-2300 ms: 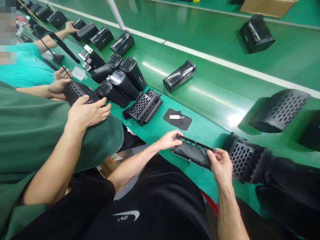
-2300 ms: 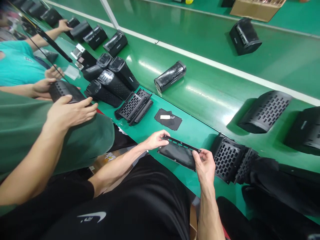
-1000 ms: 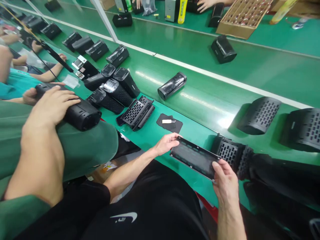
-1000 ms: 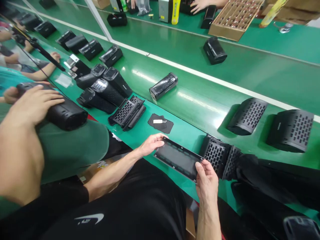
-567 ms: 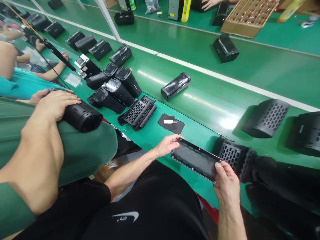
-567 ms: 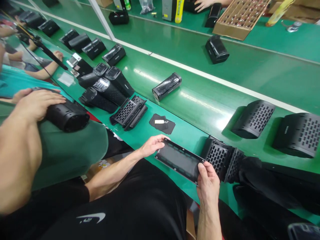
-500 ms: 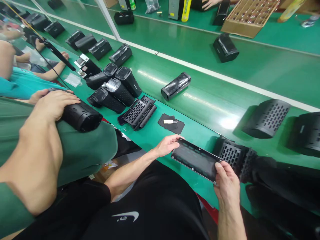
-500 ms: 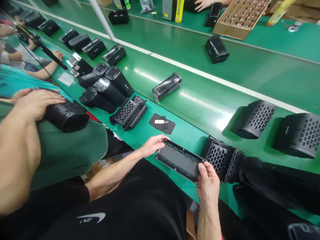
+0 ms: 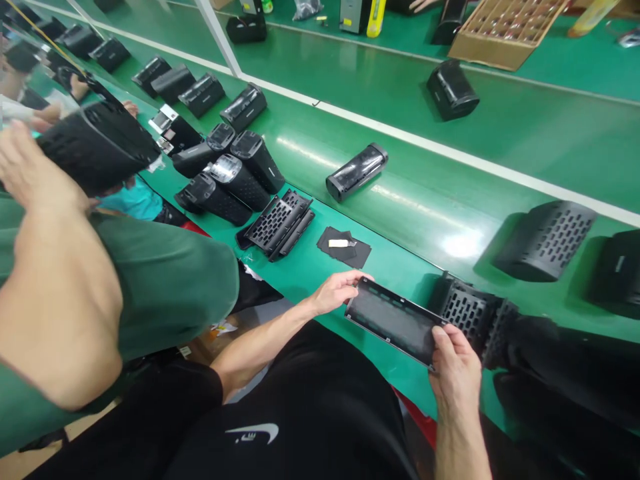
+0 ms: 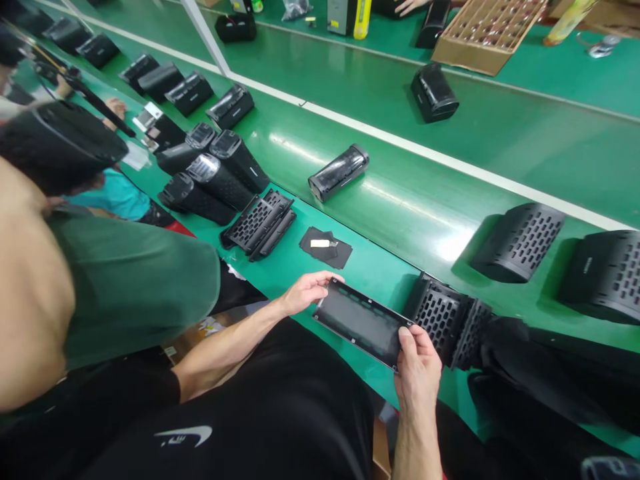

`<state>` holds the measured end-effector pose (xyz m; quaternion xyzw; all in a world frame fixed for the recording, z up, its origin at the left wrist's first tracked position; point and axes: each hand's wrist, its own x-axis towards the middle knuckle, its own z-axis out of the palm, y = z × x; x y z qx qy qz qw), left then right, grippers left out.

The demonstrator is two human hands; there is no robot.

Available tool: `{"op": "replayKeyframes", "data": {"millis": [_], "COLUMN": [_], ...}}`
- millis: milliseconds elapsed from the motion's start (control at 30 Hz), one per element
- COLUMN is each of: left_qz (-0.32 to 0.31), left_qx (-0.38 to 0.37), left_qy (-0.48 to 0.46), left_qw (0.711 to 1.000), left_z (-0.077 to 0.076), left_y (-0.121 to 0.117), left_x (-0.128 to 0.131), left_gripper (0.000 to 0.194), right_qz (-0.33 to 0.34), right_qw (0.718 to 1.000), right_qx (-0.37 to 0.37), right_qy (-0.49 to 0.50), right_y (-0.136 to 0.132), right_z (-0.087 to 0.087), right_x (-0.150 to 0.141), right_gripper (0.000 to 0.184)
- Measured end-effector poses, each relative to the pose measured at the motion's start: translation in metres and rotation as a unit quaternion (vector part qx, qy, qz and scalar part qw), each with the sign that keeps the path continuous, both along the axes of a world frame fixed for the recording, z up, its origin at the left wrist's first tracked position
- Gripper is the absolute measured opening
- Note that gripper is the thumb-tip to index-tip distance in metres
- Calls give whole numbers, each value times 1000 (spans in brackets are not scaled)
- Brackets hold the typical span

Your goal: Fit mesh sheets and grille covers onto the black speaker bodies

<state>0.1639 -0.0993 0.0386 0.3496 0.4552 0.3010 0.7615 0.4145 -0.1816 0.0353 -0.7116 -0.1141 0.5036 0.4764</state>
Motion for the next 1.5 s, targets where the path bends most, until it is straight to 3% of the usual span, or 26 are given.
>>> {"op": "replayKeyframes", "data": {"millis": [267,567,767,1233,1500], "left_qz": [-24,-17,-12,-14,-14], "left_qx": [48,45,54,44,39], "left_qy": [35,34,34,15,1], "left_qw": [998,998,998,999,999], "left_z": [5,4,4,5,2], "left_y": [0,-1,-1,-1,-1], "left_x": [-4,-2,-2,-4,-3], "left_gripper": [56,56,55,58,60], "right_qz": [-2,-6,-22,-15,-46], "right_qw": [1000,1000,1000,1000,999], "right_qx": [7,14,-14,3,-9], "right_qy": [3,-8,-1,2,7], "right_y": [-5,-6,-4,-3,1], "right_z": [-7,-15,-10,-3,-2], "right_x": [4,6,4,0,-1], "right_gripper": [52,49,54,54,62]}}
